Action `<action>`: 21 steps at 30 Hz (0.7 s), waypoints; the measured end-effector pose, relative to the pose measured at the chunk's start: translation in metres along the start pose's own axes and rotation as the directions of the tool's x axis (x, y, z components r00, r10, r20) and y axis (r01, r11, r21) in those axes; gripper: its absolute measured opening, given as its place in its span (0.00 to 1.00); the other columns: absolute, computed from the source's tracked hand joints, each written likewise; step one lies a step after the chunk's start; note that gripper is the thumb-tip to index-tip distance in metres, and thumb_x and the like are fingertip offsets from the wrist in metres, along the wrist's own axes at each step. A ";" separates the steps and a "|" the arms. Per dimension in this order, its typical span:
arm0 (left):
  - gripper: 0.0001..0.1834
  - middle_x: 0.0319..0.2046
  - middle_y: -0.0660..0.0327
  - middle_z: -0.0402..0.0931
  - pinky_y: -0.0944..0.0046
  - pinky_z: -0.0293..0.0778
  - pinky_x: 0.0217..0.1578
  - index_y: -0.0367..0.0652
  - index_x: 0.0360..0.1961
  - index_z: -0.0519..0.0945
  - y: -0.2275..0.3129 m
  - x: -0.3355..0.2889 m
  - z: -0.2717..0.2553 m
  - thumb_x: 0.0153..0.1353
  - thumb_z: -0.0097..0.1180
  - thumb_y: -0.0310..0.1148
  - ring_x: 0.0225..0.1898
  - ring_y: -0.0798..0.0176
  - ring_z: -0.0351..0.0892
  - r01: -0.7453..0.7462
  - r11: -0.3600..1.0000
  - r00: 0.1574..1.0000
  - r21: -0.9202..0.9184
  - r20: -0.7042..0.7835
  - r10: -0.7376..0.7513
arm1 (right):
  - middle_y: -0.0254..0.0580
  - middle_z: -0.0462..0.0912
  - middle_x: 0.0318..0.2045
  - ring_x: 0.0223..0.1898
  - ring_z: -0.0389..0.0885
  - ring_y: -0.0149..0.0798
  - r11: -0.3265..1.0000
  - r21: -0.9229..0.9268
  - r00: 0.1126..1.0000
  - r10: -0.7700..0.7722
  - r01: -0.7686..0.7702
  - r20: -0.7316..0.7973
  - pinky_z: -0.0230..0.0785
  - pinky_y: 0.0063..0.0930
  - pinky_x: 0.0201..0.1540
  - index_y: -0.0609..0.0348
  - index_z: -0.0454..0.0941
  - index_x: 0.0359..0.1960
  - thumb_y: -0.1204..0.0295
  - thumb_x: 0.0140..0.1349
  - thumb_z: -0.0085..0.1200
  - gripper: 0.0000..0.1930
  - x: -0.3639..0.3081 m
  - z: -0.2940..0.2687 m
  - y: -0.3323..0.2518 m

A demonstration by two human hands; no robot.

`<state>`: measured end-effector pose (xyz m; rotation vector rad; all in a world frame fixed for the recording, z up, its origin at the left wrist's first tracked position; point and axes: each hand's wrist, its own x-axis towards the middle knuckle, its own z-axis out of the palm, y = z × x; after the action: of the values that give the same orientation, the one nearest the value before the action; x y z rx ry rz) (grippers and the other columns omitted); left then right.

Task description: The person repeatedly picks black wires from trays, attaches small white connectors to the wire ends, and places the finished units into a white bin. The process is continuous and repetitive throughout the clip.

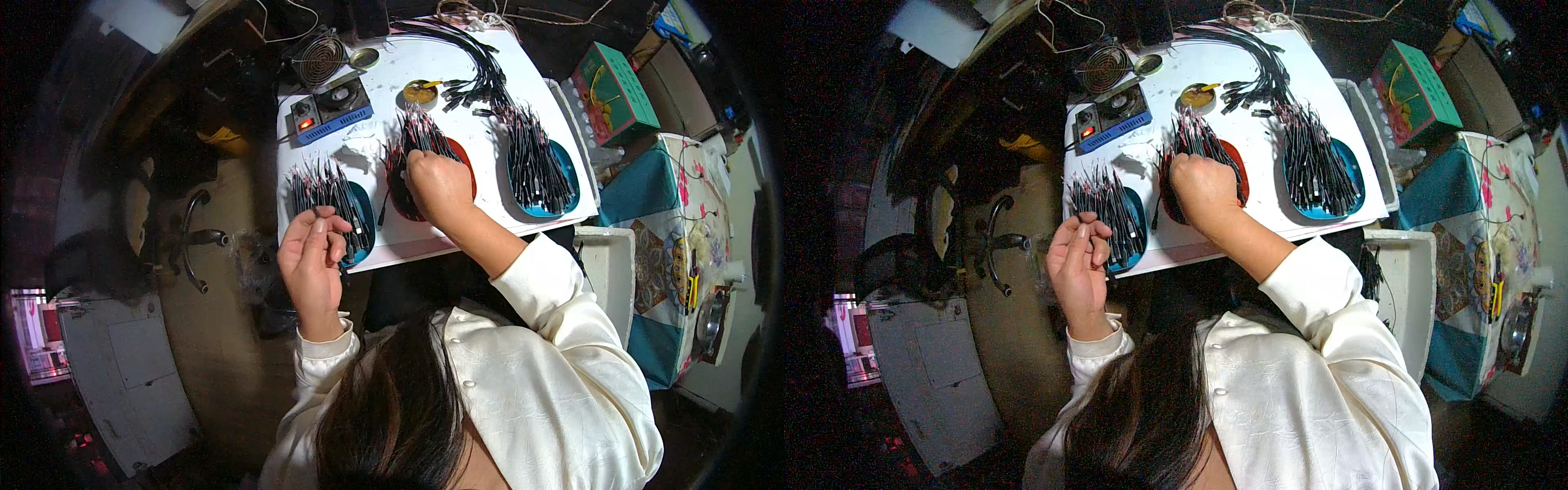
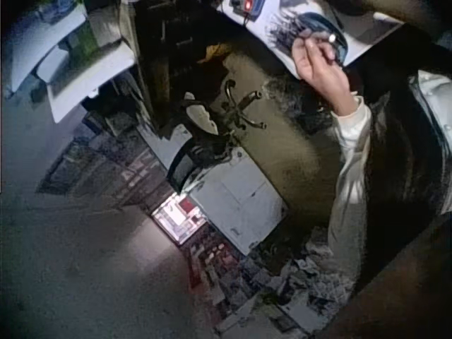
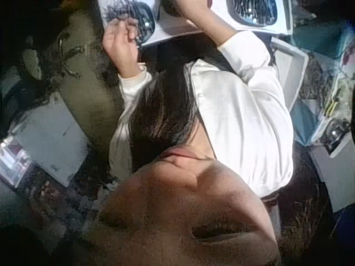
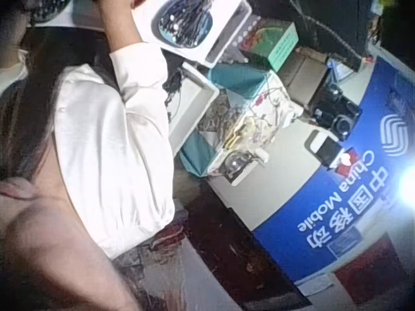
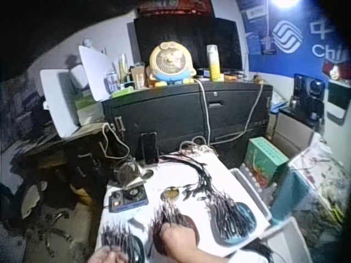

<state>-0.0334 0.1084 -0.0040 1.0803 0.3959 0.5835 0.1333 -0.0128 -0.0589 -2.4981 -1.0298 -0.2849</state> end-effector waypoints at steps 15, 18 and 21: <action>0.05 0.25 0.55 0.78 0.76 0.56 0.16 0.38 0.38 0.74 -0.006 -0.022 0.015 0.67 0.50 0.29 0.16 0.74 0.64 -0.038 0.999 0.998 0.018 -0.058 0.039 | 0.50 0.81 0.22 0.24 0.82 0.51 0.996 0.032 0.996 0.081 -0.080 -0.026 0.75 0.41 0.26 0.60 0.73 0.23 0.74 0.51 0.52 0.04 -0.009 -0.010 0.003; 0.05 0.26 0.57 0.77 0.76 0.57 0.16 0.38 0.37 0.74 -0.009 -0.021 0.010 0.67 0.51 0.30 0.16 0.74 0.65 -0.059 0.998 0.996 0.009 -0.066 0.059 | 0.51 0.81 0.23 0.27 0.81 0.55 0.979 0.107 0.985 0.172 -0.173 0.018 0.73 0.47 0.30 0.60 0.73 0.27 0.66 0.54 0.55 0.09 -0.012 -0.019 0.010; 0.05 0.25 0.58 0.77 0.77 0.57 0.16 0.38 0.37 0.74 -0.012 -0.022 0.002 0.67 0.51 0.30 0.16 0.75 0.65 -0.050 0.998 0.995 -0.031 -0.084 0.047 | 0.49 0.80 0.27 0.30 0.80 0.55 0.979 0.191 0.997 0.080 -0.075 -0.021 0.72 0.46 0.31 0.58 0.74 0.30 0.66 0.56 0.56 0.09 -0.013 -0.024 0.011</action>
<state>-0.0463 0.0891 -0.0137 1.0387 0.4323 0.6779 0.1312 -0.0388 -0.0451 -2.3489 -0.9009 -0.1888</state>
